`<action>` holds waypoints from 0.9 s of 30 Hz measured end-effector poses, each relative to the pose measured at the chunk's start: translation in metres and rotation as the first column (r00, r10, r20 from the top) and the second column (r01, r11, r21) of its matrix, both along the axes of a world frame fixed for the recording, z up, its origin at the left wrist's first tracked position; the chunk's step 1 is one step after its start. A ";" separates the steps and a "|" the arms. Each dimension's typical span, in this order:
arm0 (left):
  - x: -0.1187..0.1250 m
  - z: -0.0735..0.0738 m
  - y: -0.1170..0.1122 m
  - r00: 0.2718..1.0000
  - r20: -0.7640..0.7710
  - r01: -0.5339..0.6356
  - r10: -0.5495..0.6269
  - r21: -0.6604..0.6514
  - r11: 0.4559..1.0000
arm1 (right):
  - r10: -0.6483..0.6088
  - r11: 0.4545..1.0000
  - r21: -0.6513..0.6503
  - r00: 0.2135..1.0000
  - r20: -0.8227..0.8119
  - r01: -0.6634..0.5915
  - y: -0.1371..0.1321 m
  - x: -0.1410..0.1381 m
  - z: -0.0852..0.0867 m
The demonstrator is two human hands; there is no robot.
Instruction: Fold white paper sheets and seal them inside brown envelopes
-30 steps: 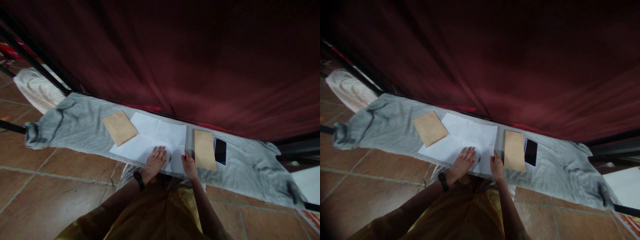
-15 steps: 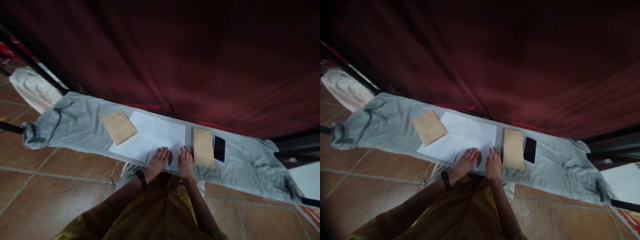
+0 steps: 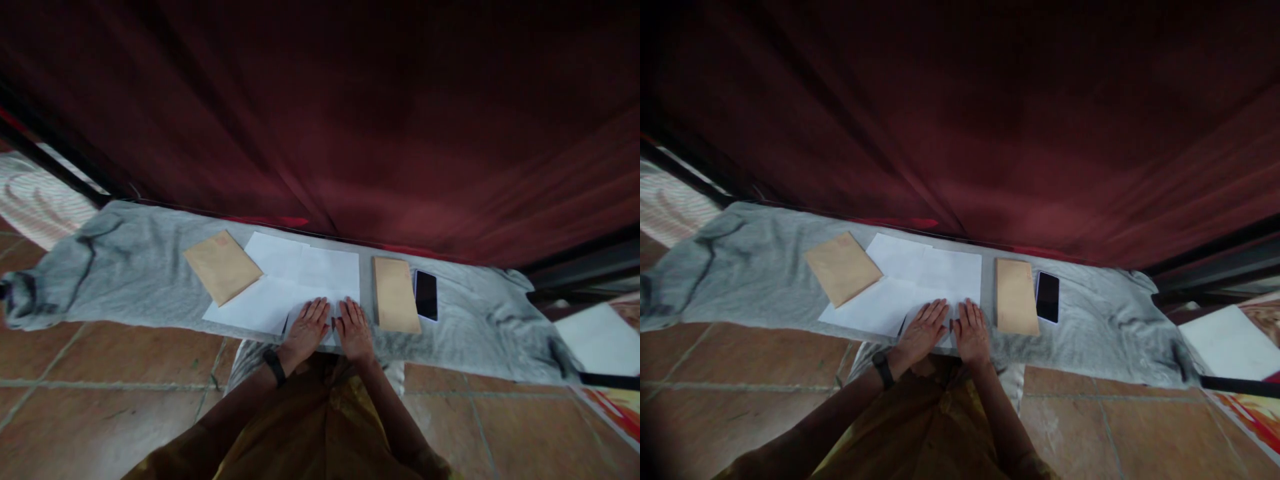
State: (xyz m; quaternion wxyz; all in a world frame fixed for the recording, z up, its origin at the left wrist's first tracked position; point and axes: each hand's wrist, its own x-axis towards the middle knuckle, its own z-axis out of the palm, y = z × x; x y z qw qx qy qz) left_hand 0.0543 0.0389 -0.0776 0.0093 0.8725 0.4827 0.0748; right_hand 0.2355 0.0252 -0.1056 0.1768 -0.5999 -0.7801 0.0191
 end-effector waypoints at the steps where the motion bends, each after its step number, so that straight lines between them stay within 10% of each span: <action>1: -0.001 -0.001 0.002 1.000 0.022 -0.011 0.011 0.001 1.000 | -0.005 1.000 -0.008 1.000 -0.004 0.005 0.000 0.000 0.001; 15: 0.006 -0.007 0.036 0.996 0.074 -0.042 0.041 0.008 0.999 | -0.012 0.999 -0.037 1.000 -0.018 0.011 0.029 -0.012 0.013; 27: -0.042 -0.007 0.034 0.987 0.071 -0.149 0.146 0.045 0.988 | -0.158 0.987 -0.010 0.987 -0.012 0.158 0.019 -0.003 0.002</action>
